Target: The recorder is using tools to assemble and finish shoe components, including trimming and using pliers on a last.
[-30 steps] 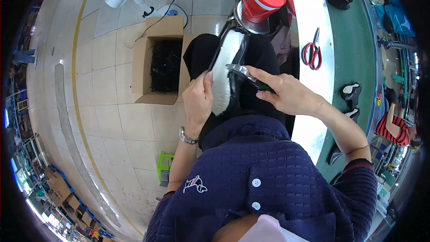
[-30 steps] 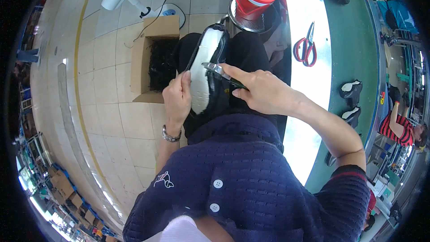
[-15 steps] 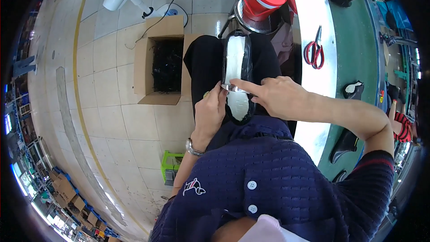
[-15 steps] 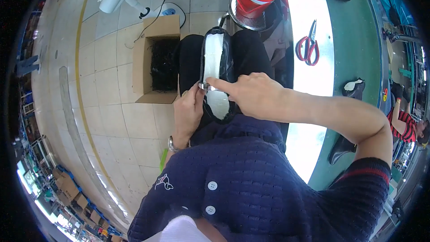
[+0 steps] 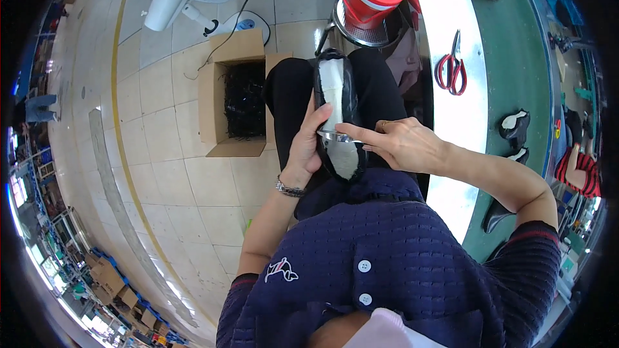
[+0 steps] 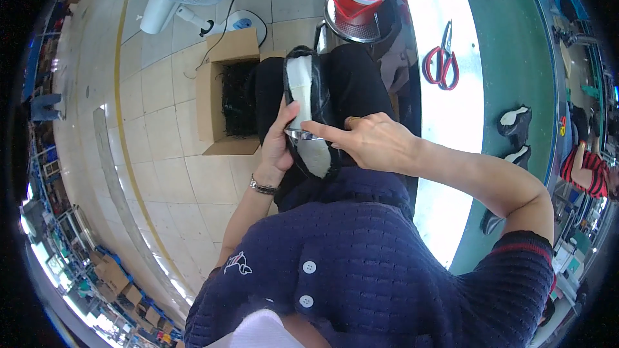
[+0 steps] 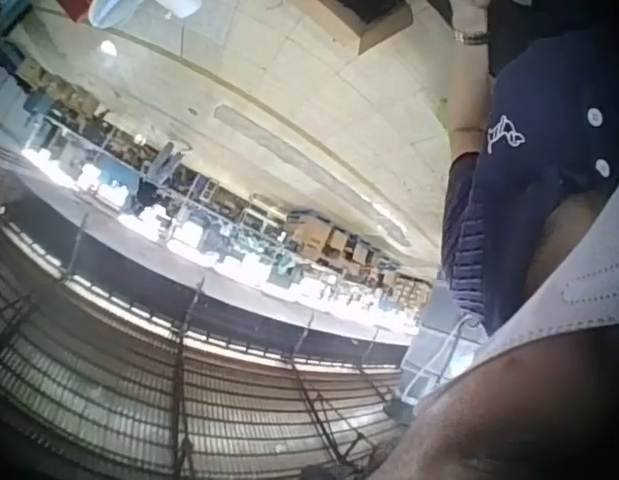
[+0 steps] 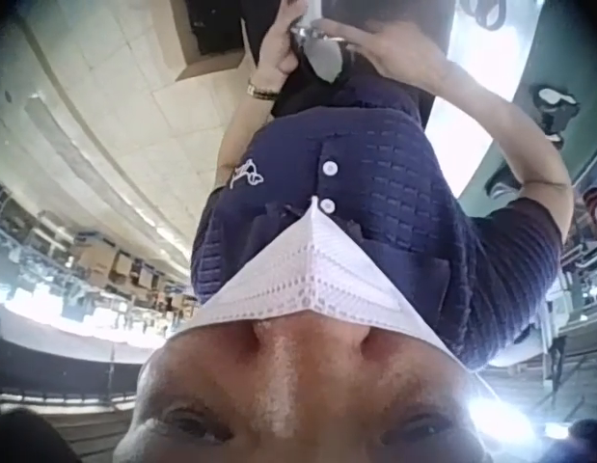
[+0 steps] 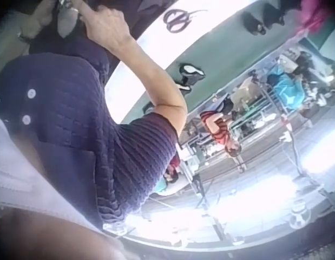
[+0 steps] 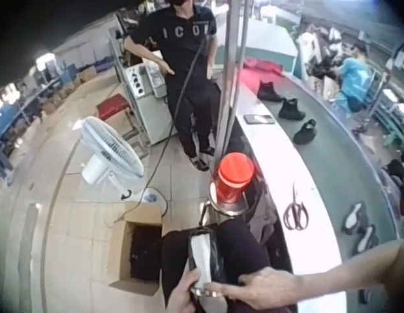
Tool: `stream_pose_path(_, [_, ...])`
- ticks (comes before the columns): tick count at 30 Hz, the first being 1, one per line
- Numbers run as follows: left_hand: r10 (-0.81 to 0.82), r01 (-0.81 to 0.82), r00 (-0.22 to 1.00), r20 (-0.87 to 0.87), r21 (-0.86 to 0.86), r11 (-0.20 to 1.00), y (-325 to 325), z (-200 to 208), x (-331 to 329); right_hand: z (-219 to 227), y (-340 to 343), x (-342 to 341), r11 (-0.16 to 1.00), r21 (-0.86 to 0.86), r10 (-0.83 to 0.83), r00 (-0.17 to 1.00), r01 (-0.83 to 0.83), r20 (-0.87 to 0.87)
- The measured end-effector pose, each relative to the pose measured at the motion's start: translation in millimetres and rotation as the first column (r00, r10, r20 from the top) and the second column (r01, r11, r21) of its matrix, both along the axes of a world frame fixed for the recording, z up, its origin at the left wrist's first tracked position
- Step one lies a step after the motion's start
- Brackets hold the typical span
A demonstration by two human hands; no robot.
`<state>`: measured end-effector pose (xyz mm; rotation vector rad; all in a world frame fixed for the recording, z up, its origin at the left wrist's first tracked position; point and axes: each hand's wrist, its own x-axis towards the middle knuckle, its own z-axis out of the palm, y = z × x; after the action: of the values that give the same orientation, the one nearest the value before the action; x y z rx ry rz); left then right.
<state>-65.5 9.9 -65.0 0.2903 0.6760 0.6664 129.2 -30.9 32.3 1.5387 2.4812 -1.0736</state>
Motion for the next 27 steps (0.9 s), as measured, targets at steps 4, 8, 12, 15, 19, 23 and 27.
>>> stream_pose_path(4, [-0.005, 0.018, 0.992, -0.126, 0.105, 0.994, 2.0, 3.1, 3.5, 24.9, 32.2, 4.8, 0.983, -0.045, 0.183, 0.972, -0.178, 0.148])
stream_pose_path(8, [-0.054, 0.064, 0.983, -0.176, 0.054, 0.996, -0.7, -7.4, -15.6, 84.6, 73.0, -30.5, 0.946, 0.164, 0.263, 0.958, -0.28, 0.113])
stream_pose_path(12, [-0.049, 0.057, 0.995, -0.082, 0.107, 0.993, 5.8, 5.7, -5.3, 18.4, 92.8, -14.0, 0.908, 0.365, 0.171, 0.977, -0.206, 0.127])
stream_pose_path(15, [-0.047, 0.061, 0.993, -0.109, 0.133, 0.989, 9.7, 3.4, -8.2, 12.1, 99.5, -6.5, 0.923, 0.287, 0.158, 0.931, -0.258, 0.328])
stream_pose_path(19, [-0.057, 0.078, 0.991, -0.119, 0.18, 0.98, 10.2, 1.9, -15.3, 25.3, 82.0, -25.3, 0.873, 0.48, 0.117, 0.993, -0.089, -0.027])
stream_pose_path(23, [-0.137, 0.16, 0.973, -0.185, 0.113, 0.981, 11.4, 5.7, -20.2, 14.2, 74.8, -14.5, 0.952, 0.232, 0.143, 0.959, -0.201, 0.245])
stream_pose_path(27, [-0.19, 0.196, 0.976, -0.107, 0.047, 0.979, 12.3, 6.1, -29.0, 32.0, 65.6, -29.3, 0.961, 0.205, 0.145, 0.971, -0.184, 0.19])
